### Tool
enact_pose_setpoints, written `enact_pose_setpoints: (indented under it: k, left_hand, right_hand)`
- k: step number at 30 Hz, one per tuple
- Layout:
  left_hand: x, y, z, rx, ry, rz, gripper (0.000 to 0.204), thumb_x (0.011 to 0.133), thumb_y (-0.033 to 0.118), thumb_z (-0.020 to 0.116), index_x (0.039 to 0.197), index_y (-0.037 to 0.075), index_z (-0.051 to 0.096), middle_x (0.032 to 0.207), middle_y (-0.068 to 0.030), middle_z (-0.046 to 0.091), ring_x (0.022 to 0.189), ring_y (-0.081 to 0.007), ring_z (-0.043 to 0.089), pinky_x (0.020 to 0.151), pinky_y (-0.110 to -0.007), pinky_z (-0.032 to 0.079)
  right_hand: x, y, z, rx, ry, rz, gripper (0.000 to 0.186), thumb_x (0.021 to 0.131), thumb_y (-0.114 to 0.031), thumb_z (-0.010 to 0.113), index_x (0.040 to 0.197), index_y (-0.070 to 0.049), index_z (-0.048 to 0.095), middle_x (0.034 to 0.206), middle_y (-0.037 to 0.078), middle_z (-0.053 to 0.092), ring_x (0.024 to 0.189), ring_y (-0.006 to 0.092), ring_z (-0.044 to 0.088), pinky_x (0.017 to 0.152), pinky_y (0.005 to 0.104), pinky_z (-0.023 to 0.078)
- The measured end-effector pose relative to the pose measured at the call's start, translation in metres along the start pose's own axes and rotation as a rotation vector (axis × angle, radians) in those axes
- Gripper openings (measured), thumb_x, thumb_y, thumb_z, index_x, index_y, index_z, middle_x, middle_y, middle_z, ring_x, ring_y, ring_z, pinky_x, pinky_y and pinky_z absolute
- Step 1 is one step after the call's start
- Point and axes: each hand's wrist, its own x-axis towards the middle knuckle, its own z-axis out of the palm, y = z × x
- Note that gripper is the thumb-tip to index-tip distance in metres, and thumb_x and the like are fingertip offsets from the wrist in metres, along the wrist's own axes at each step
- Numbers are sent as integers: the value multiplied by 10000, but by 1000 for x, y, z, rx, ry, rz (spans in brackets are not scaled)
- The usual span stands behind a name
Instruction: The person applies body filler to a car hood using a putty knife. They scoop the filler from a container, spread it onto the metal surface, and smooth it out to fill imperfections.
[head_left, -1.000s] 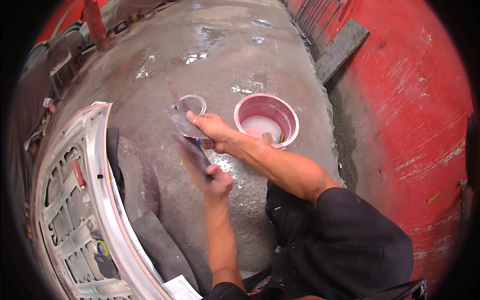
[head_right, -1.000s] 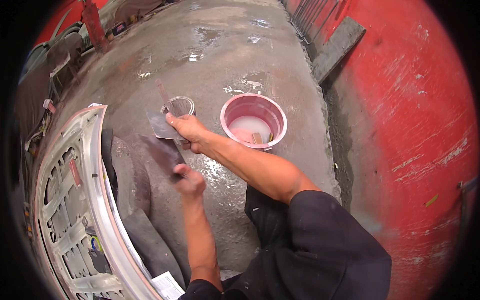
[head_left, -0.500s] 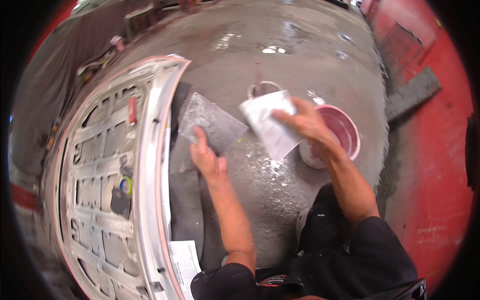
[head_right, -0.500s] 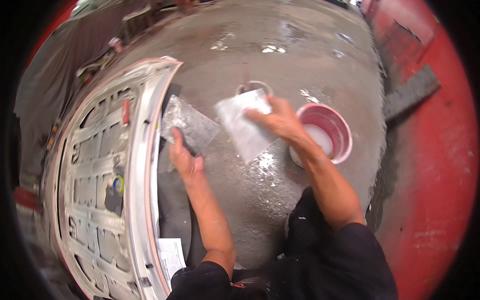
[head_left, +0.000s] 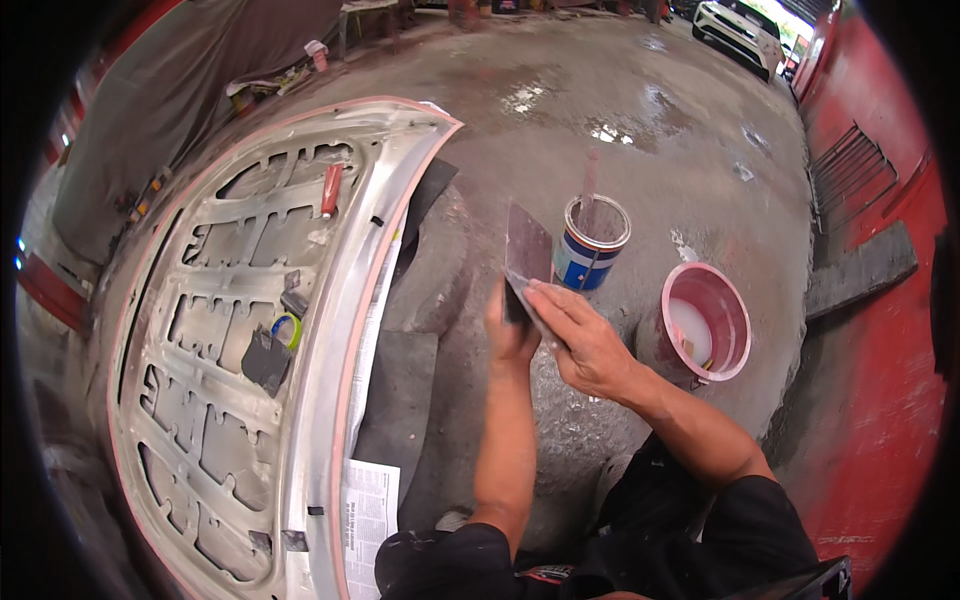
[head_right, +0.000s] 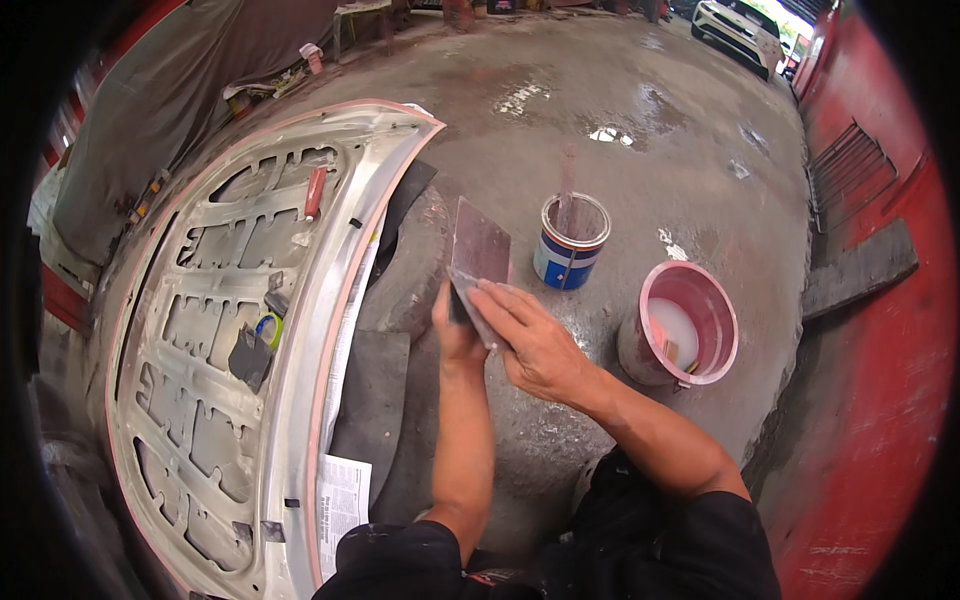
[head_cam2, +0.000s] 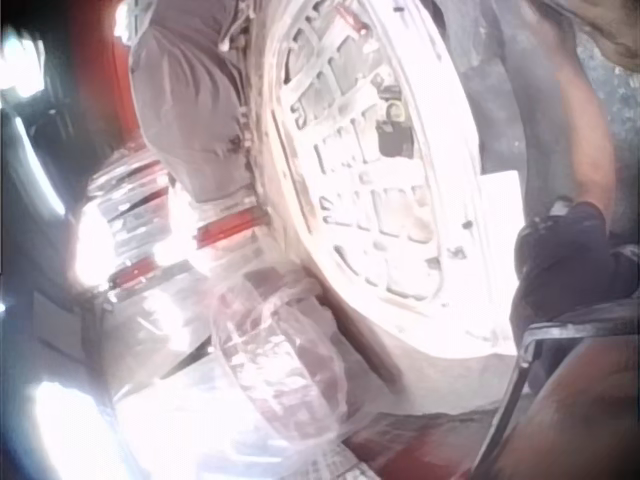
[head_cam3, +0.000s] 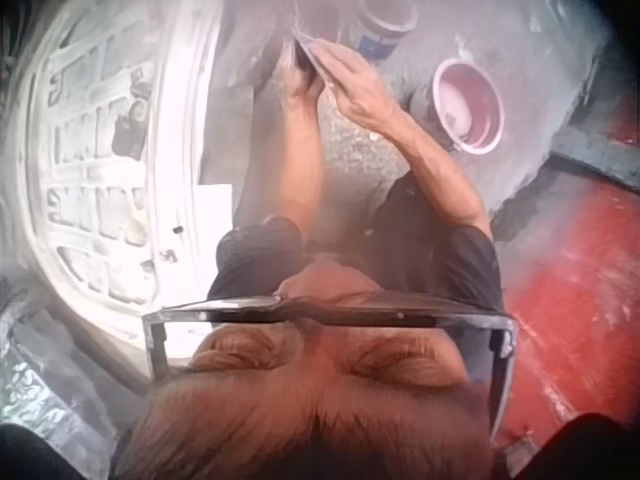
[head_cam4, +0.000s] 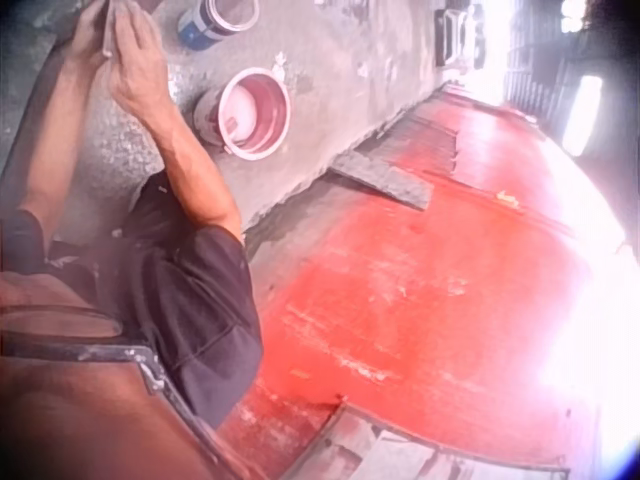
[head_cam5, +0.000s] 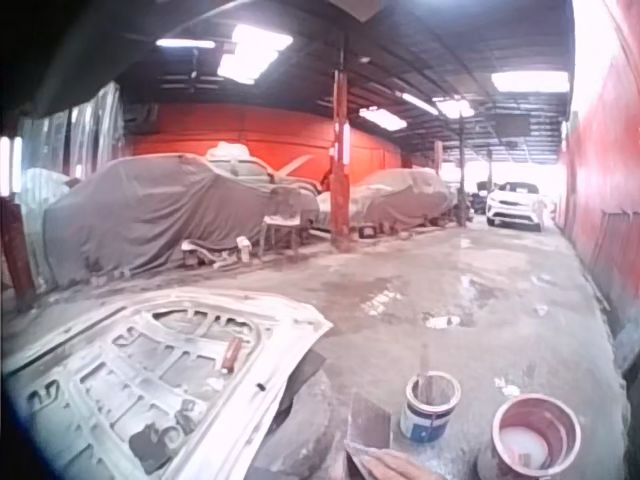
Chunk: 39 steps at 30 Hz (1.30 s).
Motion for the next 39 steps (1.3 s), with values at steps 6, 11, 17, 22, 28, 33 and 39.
enact_pose_setpoints:
  k: [6,11,17,22,28,33,39]
  left_hand:
    - [-3,23,31,-246,275,-124,711,905,640,406,1223,12,510,1162,-192,572,1034,-333,597,957,-498,492]
    - [-11,12,14,-326,-78,-225,974,808,846,302,1299,21,463,1227,-151,538,1126,-286,548,1023,-474,445]
    - [-16,-39,30,83,-128,-66,546,1009,345,446,1423,-4,376,1313,-101,528,1200,-188,519,1033,-319,402]
    - [5,-28,32,-14,82,-93,324,918,94,630,1222,24,541,1095,-65,650,975,-122,634,790,-262,537]
    - [23,-59,-18,-4,157,-60,496,863,91,705,1290,10,465,1131,-84,595,1011,-161,601,829,-294,515]
    - [19,-68,-5,-68,235,-14,583,853,48,662,1360,-7,380,1223,-117,545,1044,-187,578,836,-292,510]
    - [25,-35,17,-32,124,0,362,1009,330,400,1087,46,610,962,-51,632,868,-137,603,750,-280,506]
  right_hand:
    - [-9,-16,0,-120,-292,-8,730,711,-266,719,1396,-164,490,1432,73,473,1234,359,422,989,498,346]
    - [0,-17,5,-86,-210,35,722,702,-259,697,1385,-137,498,1419,101,484,1231,367,429,992,501,352]
    - [1,34,12,-103,278,243,636,800,-251,631,1349,32,482,1361,222,502,1221,371,472,1064,442,332]
    - [4,86,-24,360,653,777,596,1022,-358,412,1433,67,335,1446,212,414,1344,288,382,1105,376,289]
    - [-13,34,-4,600,404,716,571,1048,-336,369,1462,47,280,1473,196,363,1341,279,373,1119,352,273]
    - [-16,8,16,485,102,438,498,1052,-282,357,1459,3,322,1466,178,384,1340,288,386,1121,377,273]
    - [-1,-2,15,-24,-23,201,478,981,-122,415,1441,-4,370,1445,216,407,1360,345,374,1132,402,265]
